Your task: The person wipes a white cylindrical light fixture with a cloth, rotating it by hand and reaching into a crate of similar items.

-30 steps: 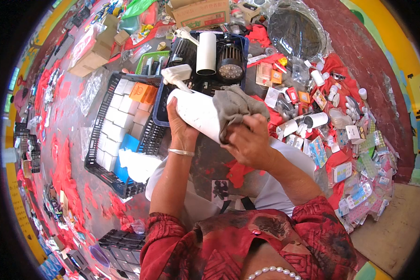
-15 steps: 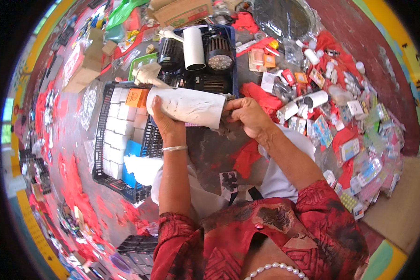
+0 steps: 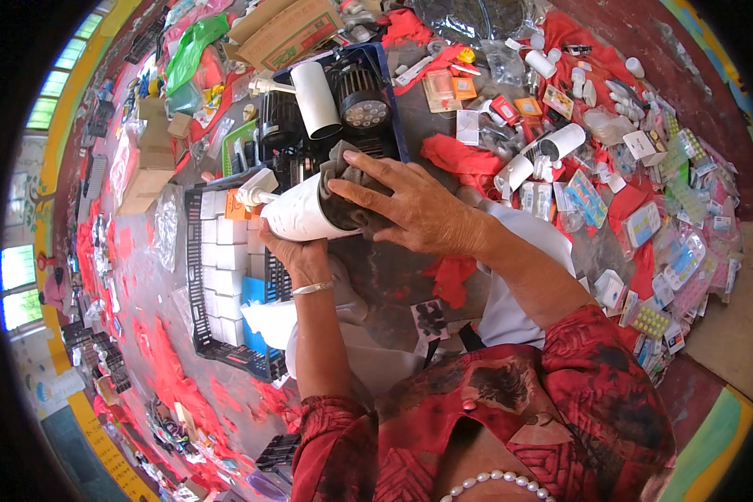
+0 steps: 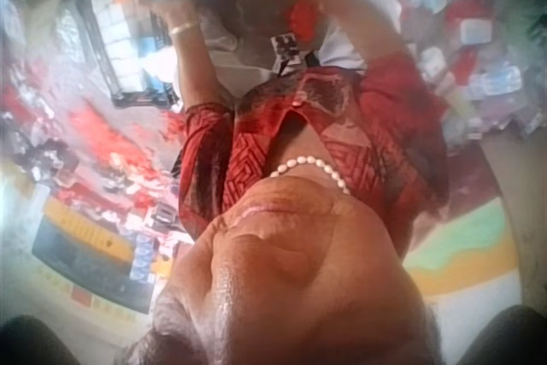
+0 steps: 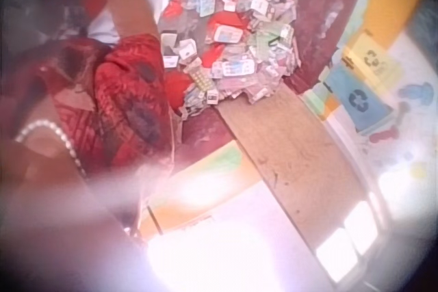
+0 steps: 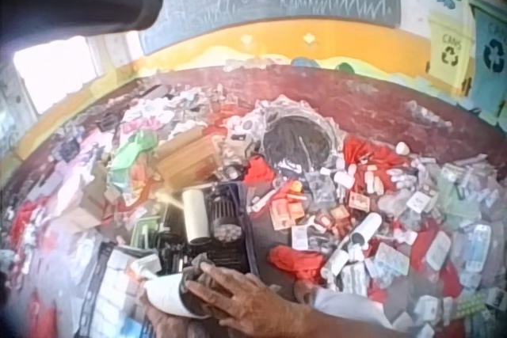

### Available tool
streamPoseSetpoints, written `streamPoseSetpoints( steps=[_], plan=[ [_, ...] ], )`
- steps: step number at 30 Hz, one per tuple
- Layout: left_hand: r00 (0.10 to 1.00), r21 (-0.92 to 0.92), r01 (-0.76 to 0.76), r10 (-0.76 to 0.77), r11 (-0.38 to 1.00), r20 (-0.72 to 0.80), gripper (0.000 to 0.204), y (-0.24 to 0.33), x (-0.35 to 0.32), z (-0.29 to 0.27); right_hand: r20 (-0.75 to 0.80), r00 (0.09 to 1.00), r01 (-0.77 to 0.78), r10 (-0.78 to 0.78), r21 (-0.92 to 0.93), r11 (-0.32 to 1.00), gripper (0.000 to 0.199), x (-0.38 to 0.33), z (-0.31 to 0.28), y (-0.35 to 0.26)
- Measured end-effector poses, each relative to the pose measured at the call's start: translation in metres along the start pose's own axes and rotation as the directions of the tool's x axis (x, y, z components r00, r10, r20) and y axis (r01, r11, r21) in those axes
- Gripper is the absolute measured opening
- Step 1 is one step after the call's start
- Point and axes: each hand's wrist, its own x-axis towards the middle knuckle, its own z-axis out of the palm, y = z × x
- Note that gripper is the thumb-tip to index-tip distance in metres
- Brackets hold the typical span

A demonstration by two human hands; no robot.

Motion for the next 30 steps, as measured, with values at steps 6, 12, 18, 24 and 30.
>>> streamPoseSetpoints(
  steps=[6,12,18,24,30],
  plan=[
    [0.998,0.039,-0.020,0.022,0.999,-0.065,0.064,0.001,-0.006,0.013,-0.089,0.990,0.056,-0.114,-0.487,0.872,0.049,-0.005,0.028,-0.014],
    [0.967,0.134,-0.248,0.236,0.960,0.101,0.059,0.014,-0.013,0.019,-0.034,0.971,-0.231,0.235,0.087,0.969,0.036,0.007,0.027,0.000],
    [0.926,0.208,-0.375,0.352,0.904,0.140,0.062,0.024,-0.023,0.025,0.234,0.808,-0.519,0.541,0.718,0.464,0.032,0.001,0.041,0.005],
    [0.817,0.206,-0.462,0.324,0.862,0.477,0.070,0.039,-0.027,0.030,0.696,0.608,-0.336,0.381,0.661,-0.672,0.023,-0.012,0.061,0.014],
    [0.849,0.129,-0.402,0.317,0.906,0.422,0.074,0.041,-0.025,0.028,0.507,0.842,-0.117,0.186,0.507,-0.854,0.025,-0.017,0.063,0.018]
  ],
)
